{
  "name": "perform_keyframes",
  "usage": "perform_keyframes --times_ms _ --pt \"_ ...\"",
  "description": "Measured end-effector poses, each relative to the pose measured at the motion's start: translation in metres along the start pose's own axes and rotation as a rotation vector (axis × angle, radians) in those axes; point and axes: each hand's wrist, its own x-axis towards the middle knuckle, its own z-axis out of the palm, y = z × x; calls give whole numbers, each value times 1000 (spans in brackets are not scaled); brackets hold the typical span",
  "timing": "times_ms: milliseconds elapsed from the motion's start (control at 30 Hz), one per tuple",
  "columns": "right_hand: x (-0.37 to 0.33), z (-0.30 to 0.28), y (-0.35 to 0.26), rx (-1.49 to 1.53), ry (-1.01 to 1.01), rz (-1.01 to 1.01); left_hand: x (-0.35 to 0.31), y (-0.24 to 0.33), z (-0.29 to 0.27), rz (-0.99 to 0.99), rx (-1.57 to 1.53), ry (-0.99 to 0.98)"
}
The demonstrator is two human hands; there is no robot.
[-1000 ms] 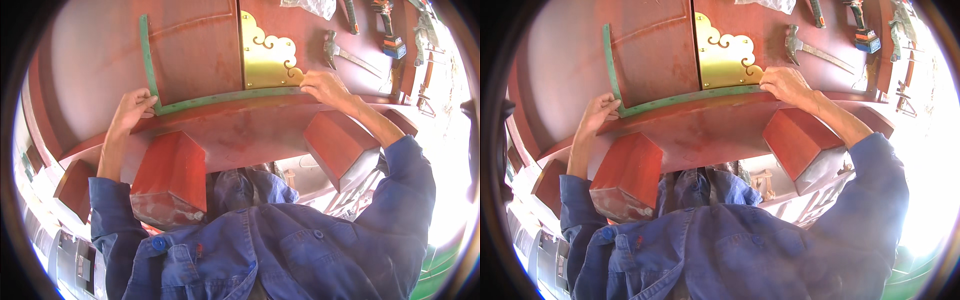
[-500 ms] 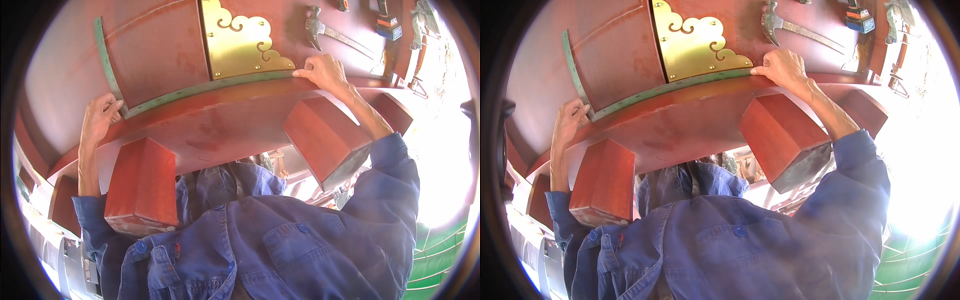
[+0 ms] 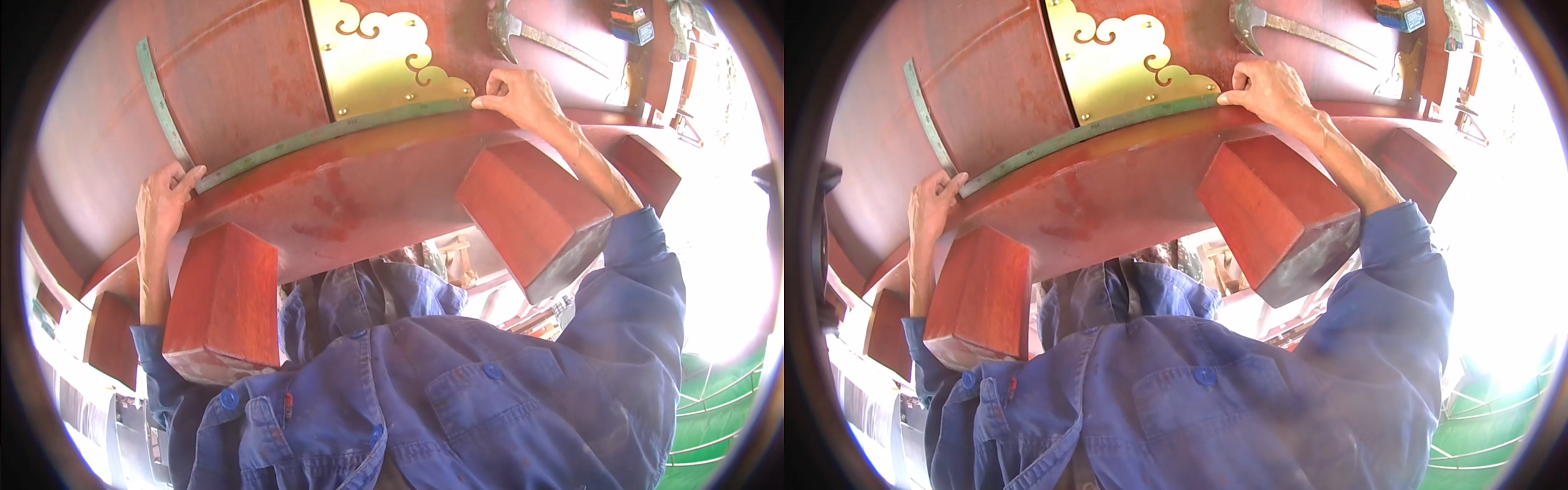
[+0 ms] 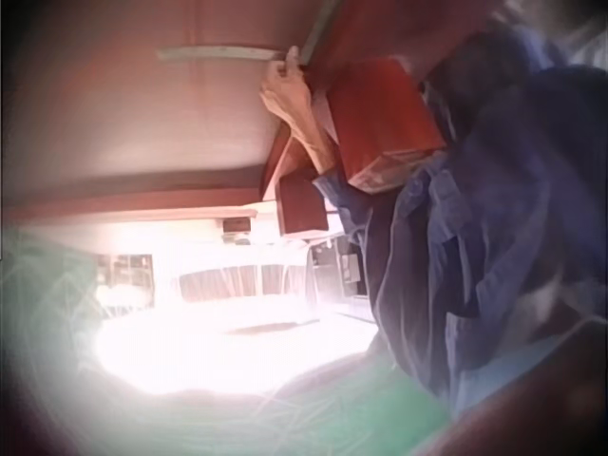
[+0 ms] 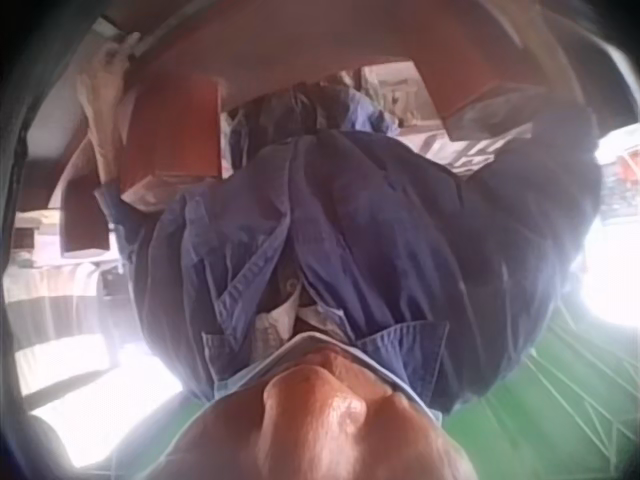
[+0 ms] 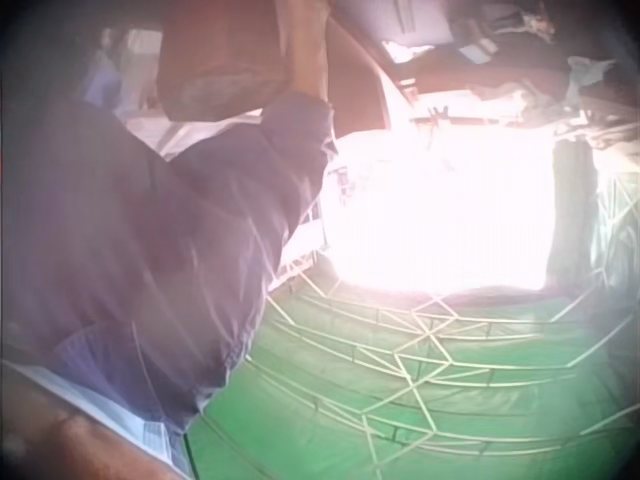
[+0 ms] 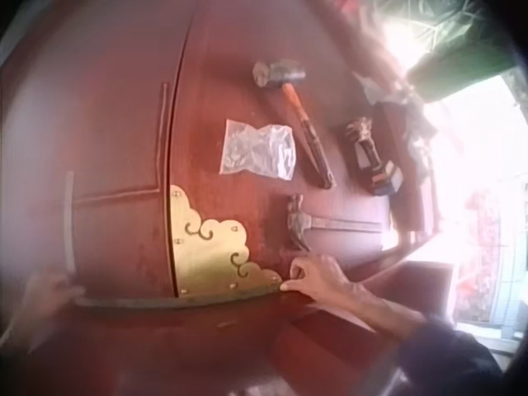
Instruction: The person aligns and secures decorative metal plates onto a red wooden structure. They use a hammer to tap the plates into place, then use a power drill to fasten screws, and finally hammer the screws flush with the surface.
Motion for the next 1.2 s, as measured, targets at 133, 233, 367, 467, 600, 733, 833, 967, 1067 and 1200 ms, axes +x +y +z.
perform_keyframes --times_ms 133,233,367,467,600,733,833,967,1067,1200 --pt "4 -2 2 49 -4 -15 1 -1 0 21 6 18" --pt "-1 -7 1 48 -13 26 3 -1 4 25 -31 12" --pt "2 -6 6 54 -20 25 6 -1 -1 -3 -78 -6" --pt "3 -7 -2 81 -55 76 5 -8 1 1 -73 5" --pt "4 -6 -5 78 -46 55 6 -12 2 -33 -78 -15" --pt "2 -5 -6 77 -47 37 2 -6 -4 -14 -85 3" --pt "-1 -2 -5 100 -30 18 2 -12 -1 16 -118 5" --pt "0 -4 -17 66 -40 32 7 -24 -2 -2 -178 -35" --pt "0 -2 -13 90 -20 15 5 -21 -1 31 -119 -2" --pt "2 -3 -14 86 -43 26 5 -22 -2 19 -114 -22"
